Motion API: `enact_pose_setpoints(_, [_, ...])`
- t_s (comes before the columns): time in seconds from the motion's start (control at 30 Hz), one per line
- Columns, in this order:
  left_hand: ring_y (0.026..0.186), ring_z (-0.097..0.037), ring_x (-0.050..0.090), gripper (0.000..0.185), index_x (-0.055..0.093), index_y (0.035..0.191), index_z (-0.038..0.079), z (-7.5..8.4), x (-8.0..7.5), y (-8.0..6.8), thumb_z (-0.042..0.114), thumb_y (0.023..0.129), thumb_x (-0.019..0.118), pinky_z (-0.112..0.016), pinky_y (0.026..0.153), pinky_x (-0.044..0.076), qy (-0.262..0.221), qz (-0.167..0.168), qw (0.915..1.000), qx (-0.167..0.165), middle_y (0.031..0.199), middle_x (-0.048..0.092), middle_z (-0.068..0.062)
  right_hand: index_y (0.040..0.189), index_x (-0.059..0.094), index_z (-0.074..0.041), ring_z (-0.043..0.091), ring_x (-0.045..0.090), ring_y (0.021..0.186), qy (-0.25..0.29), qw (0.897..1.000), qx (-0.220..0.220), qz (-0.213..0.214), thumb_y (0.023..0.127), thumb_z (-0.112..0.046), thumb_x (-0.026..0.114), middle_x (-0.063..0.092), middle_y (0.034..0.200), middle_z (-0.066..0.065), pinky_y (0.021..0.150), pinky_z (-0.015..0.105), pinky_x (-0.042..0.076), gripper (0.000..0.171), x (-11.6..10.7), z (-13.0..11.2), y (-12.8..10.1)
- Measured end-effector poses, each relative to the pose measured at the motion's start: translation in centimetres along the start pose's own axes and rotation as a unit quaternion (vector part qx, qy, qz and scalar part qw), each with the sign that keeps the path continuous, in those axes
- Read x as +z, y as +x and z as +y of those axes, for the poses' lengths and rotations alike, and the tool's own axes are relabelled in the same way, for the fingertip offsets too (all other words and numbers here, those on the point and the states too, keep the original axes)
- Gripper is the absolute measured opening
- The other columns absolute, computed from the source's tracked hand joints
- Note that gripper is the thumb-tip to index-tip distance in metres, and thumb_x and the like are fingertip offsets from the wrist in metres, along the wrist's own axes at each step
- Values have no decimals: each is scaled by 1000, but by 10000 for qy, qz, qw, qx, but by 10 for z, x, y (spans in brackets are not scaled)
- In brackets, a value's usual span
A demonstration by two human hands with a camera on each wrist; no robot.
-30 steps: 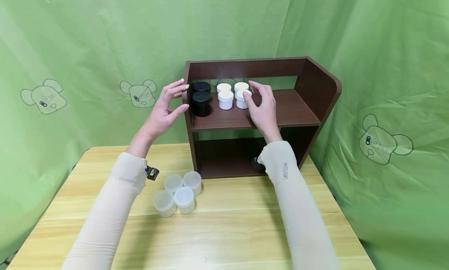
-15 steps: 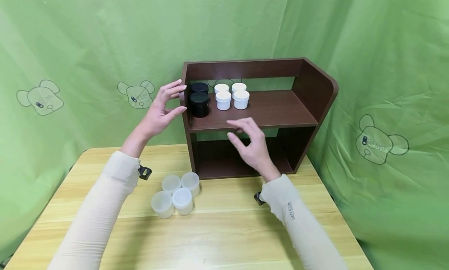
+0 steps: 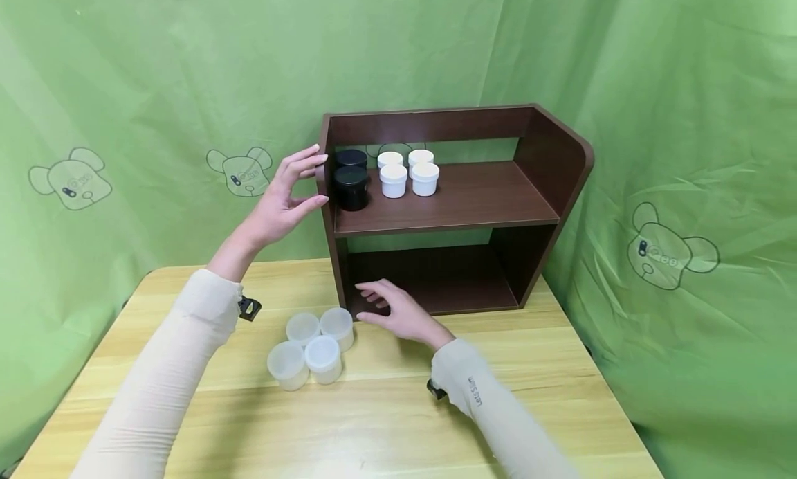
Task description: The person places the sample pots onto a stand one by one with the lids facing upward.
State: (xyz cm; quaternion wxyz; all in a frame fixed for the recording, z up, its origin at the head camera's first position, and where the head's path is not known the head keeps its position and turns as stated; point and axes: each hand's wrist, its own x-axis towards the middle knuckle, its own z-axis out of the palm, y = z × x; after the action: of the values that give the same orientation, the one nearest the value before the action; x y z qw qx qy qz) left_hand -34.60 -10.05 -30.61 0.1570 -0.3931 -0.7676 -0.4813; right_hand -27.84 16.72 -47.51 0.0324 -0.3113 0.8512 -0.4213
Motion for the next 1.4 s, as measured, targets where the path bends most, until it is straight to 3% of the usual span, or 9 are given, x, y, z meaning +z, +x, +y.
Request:
enact_pose_setpoints(0.2, [145, -28, 45, 63, 44, 155, 23, -4, -3, 1, 9, 99, 69, -47, 101, 60, 57, -94, 9999, 79, 169, 24, 10, 150, 52, -11, 29, 60, 124, 23, 9994, 84, -327, 94, -23, 78, 59, 138, 13, 106, 50, 56, 63, 24, 8, 4])
enact_pose_setpoints(0.4, [145, -30, 45, 63, 43, 155, 19, -3, -4, 0, 7, 98, 69, -50, 100, 61, 144, -119, 9998, 39, 169, 23, 6, 151, 51, -12, 30, 59, 127, 79, 9982, 279, -530, 92, -22, 81, 57, 139, 10, 108, 47, 56, 66, 39, 7, 8])
enact_pose_setpoints(0.63, [145, -32, 45, 63, 43, 155, 17, -5, -3, 1, 6, 98, 69, -54, 99, 60, 96, -61, 9999, 23, 170, 23, 2, 152, 50, -13, 25, 59, 125, 81, 9975, 442, -538, 90, -22, 83, 57, 137, 5, 107, 44, 56, 70, 49, 8, 13])
enact_pose_setpoints(0.9, [144, -30, 46, 61, 44, 154, 20, -5, -3, 0, 9, 100, 68, -51, 99, 61, 128, -80, 9999, 48, 169, 23, 7, 150, 51, -18, 22, 59, 124, 1, 9968, 574, -559, 90, -27, 83, 58, 138, 3, 104, 38, 58, 69, 57, 12, 15])
enact_pose_setpoints(1.07, [143, -31, 48, 61, 43, 154, 21, -5, -2, -1, 10, 100, 68, -51, 98, 61, 169, -90, 9998, 63, 169, 23, 7, 144, 54, -12, 24, 61, 121, 235, 9969, 611, -446, 89, -23, 84, 61, 134, 5, 103, 41, 59, 65, 57, 11, 14])
enact_pose_setpoints(1.3, [143, -41, 45, 57, 41, 153, 7, 28, -2, -5, 3, 101, 64, -59, 100, 58, 124, -116, 9998, -80, 169, 22, -9, 138, 54, -12, 24, 62, 119, 383, 9960, 731, -342, 85, -19, 87, 63, 129, 5, 101, 41, 60, 62, 54, 9, 12])
enact_pose_setpoints(1.4, [143, -41, 44, 57, 41, 153, 7, 30, -2, -5, 3, 101, 64, -59, 101, 58, 114, -106, 9998, -88, 169, 22, -10, 137, 55, -13, 23, 62, 119, 373, 9962, 729, -279, 85, -19, 88, 63, 130, 5, 101, 42, 60, 62, 50, 8, 11])
